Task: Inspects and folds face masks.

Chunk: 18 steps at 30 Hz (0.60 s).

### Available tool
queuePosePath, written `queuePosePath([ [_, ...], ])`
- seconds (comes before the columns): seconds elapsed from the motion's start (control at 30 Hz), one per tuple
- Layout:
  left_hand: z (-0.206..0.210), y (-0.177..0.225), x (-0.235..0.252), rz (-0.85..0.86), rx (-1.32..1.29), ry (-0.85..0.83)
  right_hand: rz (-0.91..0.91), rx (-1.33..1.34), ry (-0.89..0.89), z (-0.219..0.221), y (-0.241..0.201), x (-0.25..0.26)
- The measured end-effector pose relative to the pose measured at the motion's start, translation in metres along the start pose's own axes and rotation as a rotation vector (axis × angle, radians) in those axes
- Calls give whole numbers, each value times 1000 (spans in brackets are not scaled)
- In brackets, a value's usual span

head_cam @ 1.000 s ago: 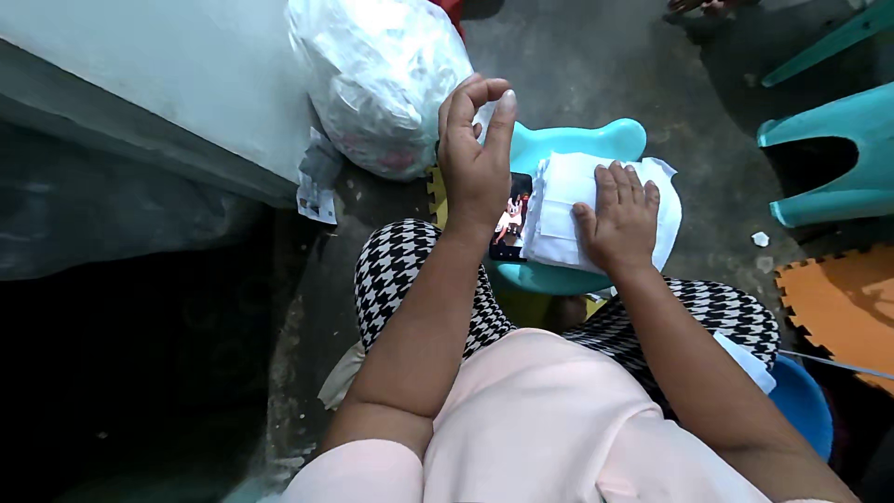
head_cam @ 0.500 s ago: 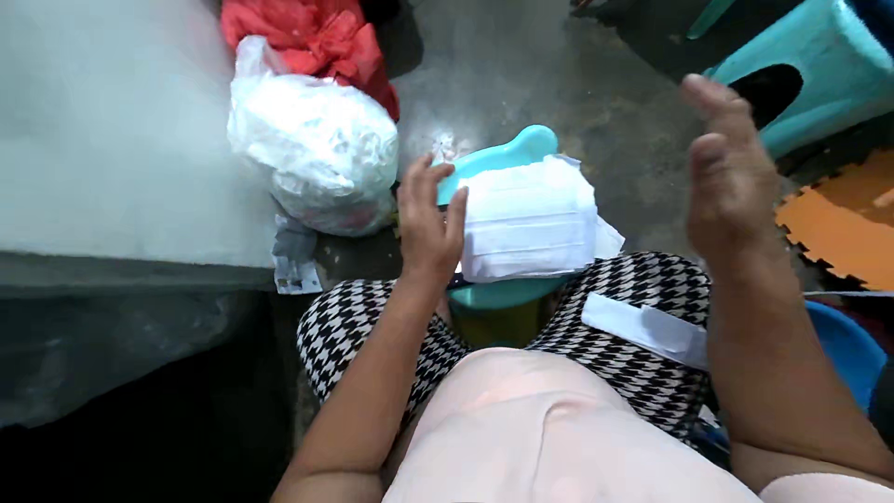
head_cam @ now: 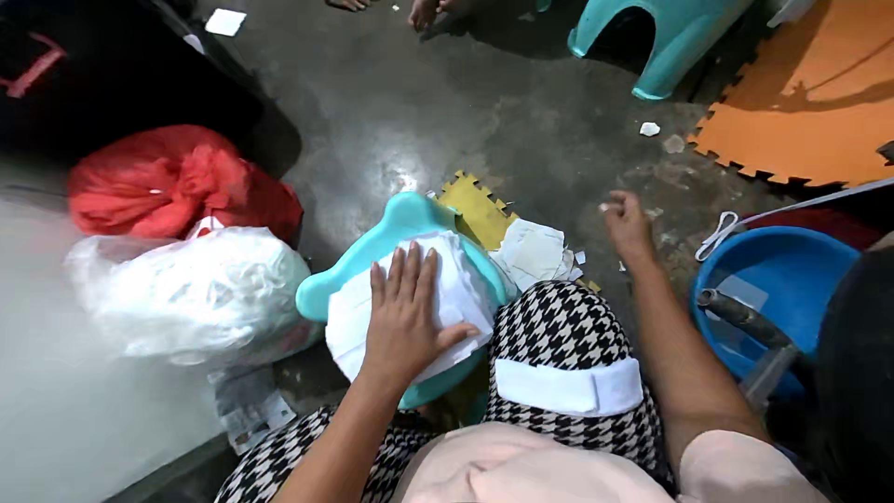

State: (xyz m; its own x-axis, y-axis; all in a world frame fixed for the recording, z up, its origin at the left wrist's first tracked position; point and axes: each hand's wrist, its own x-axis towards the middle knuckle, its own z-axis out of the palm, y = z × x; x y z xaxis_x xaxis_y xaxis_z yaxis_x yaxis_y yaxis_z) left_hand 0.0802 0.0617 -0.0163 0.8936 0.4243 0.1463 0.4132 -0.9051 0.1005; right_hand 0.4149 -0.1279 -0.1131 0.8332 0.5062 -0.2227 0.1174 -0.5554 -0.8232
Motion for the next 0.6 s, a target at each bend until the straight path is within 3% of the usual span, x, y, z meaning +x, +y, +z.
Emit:
queuePosePath([
  [0.13,5,-3,2,-6,25,10,196,-116,-200,47,57,23],
  [0.23,4,-2,3,-7,31,6,248,-299,-342,80,90,32],
  [0.37,4,-1,4,-14,71,48,215,-496,-472,112,96,36],
  [0.6,9,0,1,-17,119,72,255,-588,-467,127,97,38],
])
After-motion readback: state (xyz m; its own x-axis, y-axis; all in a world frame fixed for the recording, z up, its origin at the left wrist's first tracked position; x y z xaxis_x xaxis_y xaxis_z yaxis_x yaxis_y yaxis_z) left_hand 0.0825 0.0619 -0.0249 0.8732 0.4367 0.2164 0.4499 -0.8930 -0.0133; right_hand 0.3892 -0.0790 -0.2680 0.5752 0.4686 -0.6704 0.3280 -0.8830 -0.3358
